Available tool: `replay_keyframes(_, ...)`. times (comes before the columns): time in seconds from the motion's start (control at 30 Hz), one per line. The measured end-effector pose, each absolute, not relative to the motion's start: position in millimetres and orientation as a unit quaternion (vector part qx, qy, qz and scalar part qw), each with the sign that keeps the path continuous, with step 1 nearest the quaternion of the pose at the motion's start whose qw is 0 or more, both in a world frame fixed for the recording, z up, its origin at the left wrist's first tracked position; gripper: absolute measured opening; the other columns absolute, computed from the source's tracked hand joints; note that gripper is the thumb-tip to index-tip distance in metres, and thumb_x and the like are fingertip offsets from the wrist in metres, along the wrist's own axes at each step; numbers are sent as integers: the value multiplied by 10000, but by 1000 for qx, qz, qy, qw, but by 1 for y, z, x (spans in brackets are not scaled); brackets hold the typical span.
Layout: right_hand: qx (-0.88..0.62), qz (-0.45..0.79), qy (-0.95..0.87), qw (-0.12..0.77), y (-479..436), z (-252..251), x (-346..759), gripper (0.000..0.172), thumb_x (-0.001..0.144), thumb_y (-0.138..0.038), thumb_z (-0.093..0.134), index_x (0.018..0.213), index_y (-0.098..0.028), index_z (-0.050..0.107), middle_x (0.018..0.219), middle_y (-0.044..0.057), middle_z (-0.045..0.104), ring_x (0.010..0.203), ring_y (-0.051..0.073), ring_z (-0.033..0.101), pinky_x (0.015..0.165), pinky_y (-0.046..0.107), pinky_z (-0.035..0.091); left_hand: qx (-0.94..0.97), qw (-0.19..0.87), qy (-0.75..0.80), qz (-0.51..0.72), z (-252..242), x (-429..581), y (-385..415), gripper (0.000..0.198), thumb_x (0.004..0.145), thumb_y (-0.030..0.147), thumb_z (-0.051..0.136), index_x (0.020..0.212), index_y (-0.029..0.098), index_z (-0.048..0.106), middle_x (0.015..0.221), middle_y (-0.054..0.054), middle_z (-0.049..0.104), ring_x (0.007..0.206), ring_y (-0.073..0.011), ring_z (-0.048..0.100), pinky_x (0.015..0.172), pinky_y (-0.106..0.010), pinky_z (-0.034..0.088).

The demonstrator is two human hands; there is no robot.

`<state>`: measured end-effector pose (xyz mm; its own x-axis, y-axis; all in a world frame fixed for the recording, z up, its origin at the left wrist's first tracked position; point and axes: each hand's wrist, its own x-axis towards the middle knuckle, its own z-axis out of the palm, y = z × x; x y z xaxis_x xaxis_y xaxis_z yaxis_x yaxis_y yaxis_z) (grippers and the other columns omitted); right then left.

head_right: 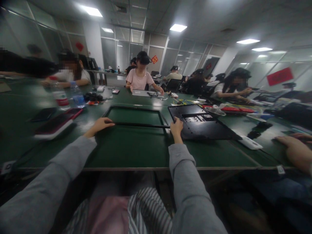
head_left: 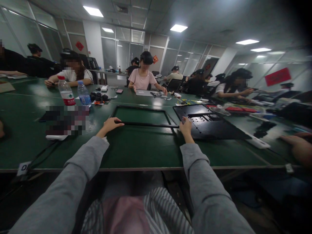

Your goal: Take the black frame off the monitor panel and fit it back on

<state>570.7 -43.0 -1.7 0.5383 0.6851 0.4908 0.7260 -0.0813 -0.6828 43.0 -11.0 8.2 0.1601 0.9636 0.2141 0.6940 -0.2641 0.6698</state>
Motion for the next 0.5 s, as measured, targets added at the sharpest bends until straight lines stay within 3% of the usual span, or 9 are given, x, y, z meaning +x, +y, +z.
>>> replay_keyframes(0.13, -778, -133, -277, 547, -72, 20, 595, 743, 841, -137, 508, 1582, -177, 474, 1637, 255, 434, 1593, 426, 314, 1263, 734, 264, 702, 257, 557, 361, 7, 39, -6, 553, 649, 704, 877, 948, 242, 825, 1096, -100, 818, 1121, -329, 725, 1011, -434, 540)
replay_keyframes(0.2, -779, -156, -161, 585, -89, 26, 611, 836, 867, -127, 462, 1687, -170, 308, 1697, 294, 276, 1632, 424, 246, 1276, 732, 223, 683, 278, 546, 397, 11, 40, -8, 551, 624, 689, 896, 920, 230, 822, 1070, -107, 820, 1094, -330, 732, 1012, -435, 539)
replay_keyframes(0.27, -771, -168, -67, 610, -102, 27, 626, 906, 874, -163, 497, 1734, -142, 213, 1684, 327, 256, 1640, 418, 258, 1287, 678, 242, 654, 304, 536, 439, 17, 43, -14, 550, 591, 660, 931, 891, 213, 819, 1044, -116, 819, 1068, -333, 738, 1009, -436, 539)
replay_keyframes(0.37, -763, -118, 41, 634, -110, 22, 638, 960, 833, -195, 582, 1730, -133, 246, 1676, 359, 270, 1635, 437, 304, 1307, 622, 229, 595, 346, 534, 492, 28, 48, -25, 562, 542, 601, 987, 881, 187, 815, 999, -119, 816, 1073, -338, 737, 1006, -430, 543)
replay_keyframes(0.5, -743, 1, 35, 669, -108, 17, 632, 985, 852, -123, 463, 1760, -201, 90, 1561, 313, 506, 1518, 370, 527, 1279, 553, 344, 530, 391, 533, 531, 38, 52, -34, 585, 519, 559, 1018, 901, 170, 806, 950, -106, 812, 1057, -325, 744, 981, -421, 560)
